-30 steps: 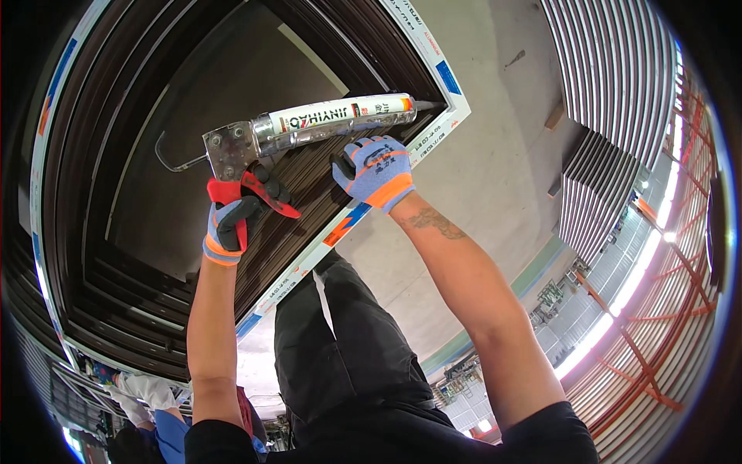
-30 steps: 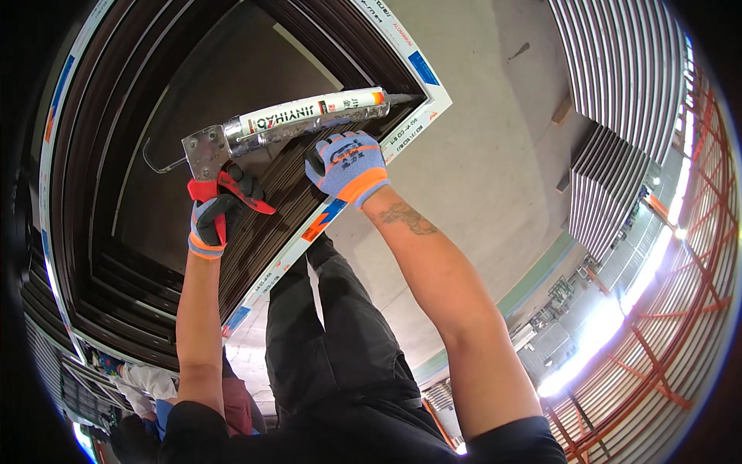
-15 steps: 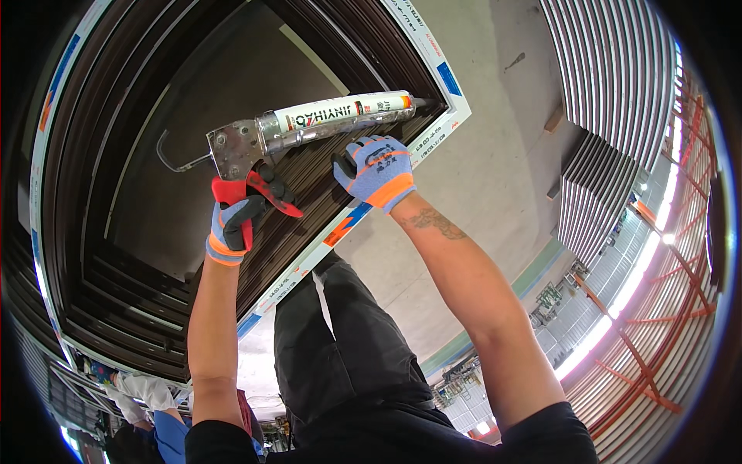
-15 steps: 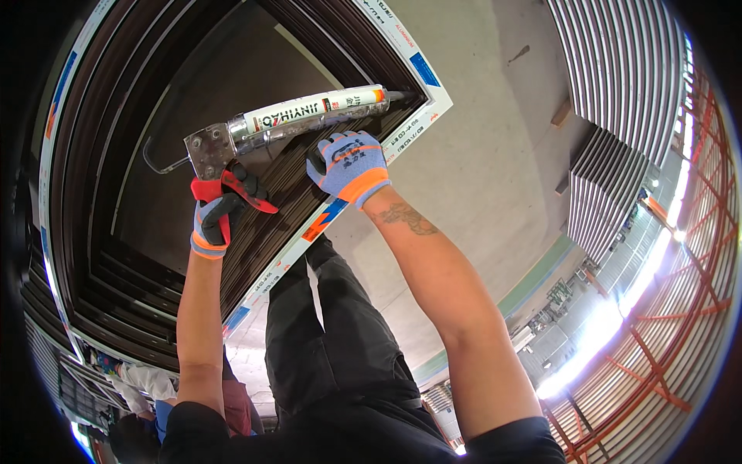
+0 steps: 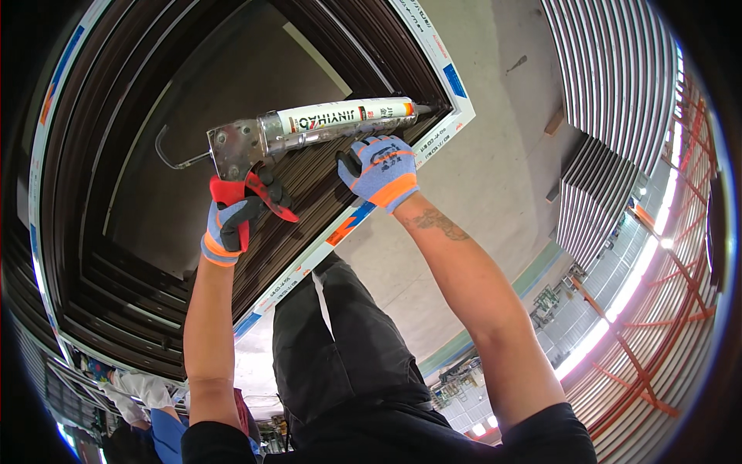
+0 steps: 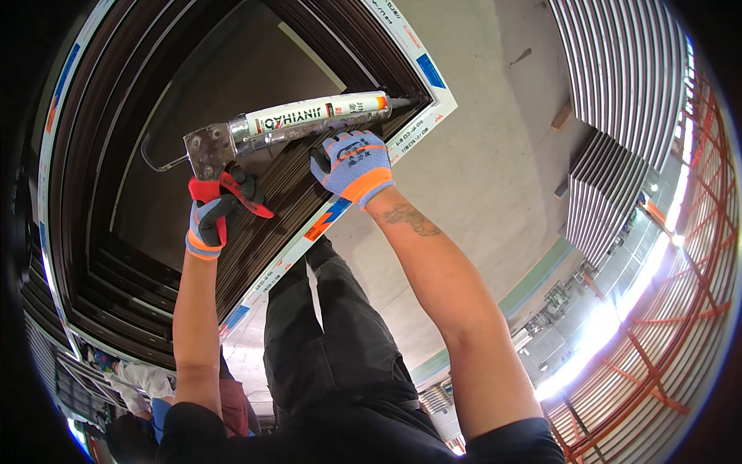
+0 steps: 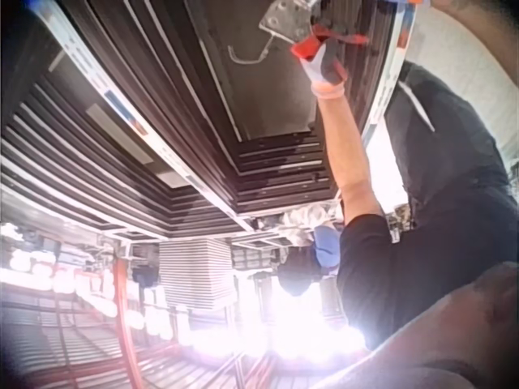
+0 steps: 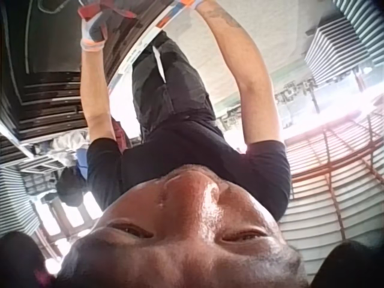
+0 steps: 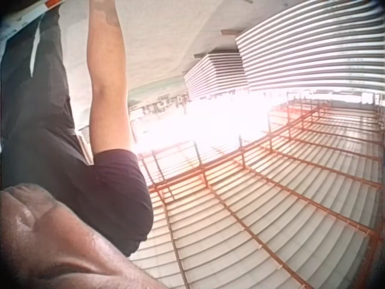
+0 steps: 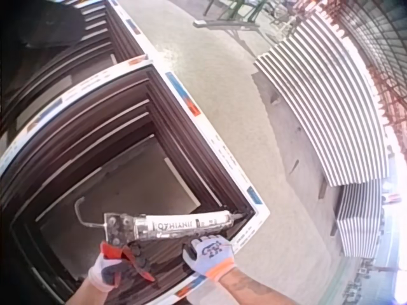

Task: Apply sealant to the interior joints of window frames using a caulking gun.

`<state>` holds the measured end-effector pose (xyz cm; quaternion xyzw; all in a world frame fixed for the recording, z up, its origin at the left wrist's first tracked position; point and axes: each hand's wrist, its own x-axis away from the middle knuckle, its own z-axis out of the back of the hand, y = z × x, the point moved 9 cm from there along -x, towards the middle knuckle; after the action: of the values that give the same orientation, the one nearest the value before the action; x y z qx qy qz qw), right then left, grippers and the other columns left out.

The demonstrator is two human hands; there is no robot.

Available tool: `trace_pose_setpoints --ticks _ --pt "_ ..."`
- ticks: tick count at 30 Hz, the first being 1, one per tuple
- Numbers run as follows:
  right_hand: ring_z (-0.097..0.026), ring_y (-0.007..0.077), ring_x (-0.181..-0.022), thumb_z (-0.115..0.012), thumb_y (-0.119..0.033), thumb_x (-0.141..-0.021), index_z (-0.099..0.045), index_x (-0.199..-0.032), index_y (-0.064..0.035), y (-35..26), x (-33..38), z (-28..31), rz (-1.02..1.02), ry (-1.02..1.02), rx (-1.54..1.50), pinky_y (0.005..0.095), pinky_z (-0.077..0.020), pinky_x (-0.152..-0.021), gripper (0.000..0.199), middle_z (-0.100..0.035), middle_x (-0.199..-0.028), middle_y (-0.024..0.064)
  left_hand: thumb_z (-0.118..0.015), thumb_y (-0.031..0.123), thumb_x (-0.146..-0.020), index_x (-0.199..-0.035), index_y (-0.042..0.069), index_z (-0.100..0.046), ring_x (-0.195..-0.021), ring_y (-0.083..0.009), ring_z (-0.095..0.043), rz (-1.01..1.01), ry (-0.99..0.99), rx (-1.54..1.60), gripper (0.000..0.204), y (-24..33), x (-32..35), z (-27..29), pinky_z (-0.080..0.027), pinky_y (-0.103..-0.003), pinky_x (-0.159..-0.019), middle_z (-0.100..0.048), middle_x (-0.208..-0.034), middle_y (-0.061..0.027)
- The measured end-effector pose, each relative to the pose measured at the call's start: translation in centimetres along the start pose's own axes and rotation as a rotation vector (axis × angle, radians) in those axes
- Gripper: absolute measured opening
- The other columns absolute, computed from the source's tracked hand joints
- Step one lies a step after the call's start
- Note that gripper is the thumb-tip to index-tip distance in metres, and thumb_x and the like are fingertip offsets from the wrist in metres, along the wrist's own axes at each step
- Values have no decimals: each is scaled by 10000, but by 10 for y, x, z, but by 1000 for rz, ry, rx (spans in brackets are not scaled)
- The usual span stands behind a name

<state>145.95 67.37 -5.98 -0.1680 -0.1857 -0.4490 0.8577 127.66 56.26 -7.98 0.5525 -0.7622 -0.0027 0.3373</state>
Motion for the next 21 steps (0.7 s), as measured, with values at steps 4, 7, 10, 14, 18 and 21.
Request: trace_pose_setpoints --ticks 4,7,10,14,18,21 --pt "-674 285 -842 -626 -465 -838 -703 -823 -121 3 2 1 -4 -10 23 405 -505 -805 353 -704 -851 100 -657 70 -676 -1178 -56 -566 -922 -320 -665 41 0 -43 525 4 -3 1 -548 -471 -877 -650 -962 -175" --pt "-670 283 -864 -622 -458 -847 -701 -828 -116 0 0 0 -6 -33 30 403 -506 -811 351 -704 -880 98 -660 72 -667 -1214 -71 -559 -1011 -344 -677 25 121 -81 575 11 1 8 -551 -478 -913 -667 -1012 -191" --pt "-659 263 -984 -526 -531 -906 -717 -999 -102 5 -1 -7 -37 -206 29 390 -468 -905 479 -705 -996 99 -652 78 -663 -1256 -84 -544 -1053 -365 -675 38 94 50 624 3 1 15 -545 -477 -947 -672 -1087 -209" --pt "-658 264 -949 -579 -479 -884 -705 -894 -104 0 -2 -1 -42 -175 8 387 -486 -869 395 -702 -956 91 -646 102 -665 -1265 -92 -539 -1030 -362 -680 -70 161 172 640 11 19 33 -537 -470 -961 -674 -1100 -218" --pt "-659 282 -870 -644 -420 -846 -687 -809 -99 -2 -1 9 1 -9 12 393 -511 -819 326 -694 -872 90 -633 121 -682 -1236 -96 -554 -1001 -354 -686 -48 149 134 601 14 26 40 -526 -461 -965 -690 -1046 -216" --pt "-653 303 -796 -710 -364 -799 -670 -770 -85 -7 0 12 8 23 15 399 -528 -759 284 -684 -832 93 -619 118 -698 -1213 -91 -566 -982 -347 -688 -44 144 42 558 9 22 46 -525 -432 -943 -696 -1012 -207"
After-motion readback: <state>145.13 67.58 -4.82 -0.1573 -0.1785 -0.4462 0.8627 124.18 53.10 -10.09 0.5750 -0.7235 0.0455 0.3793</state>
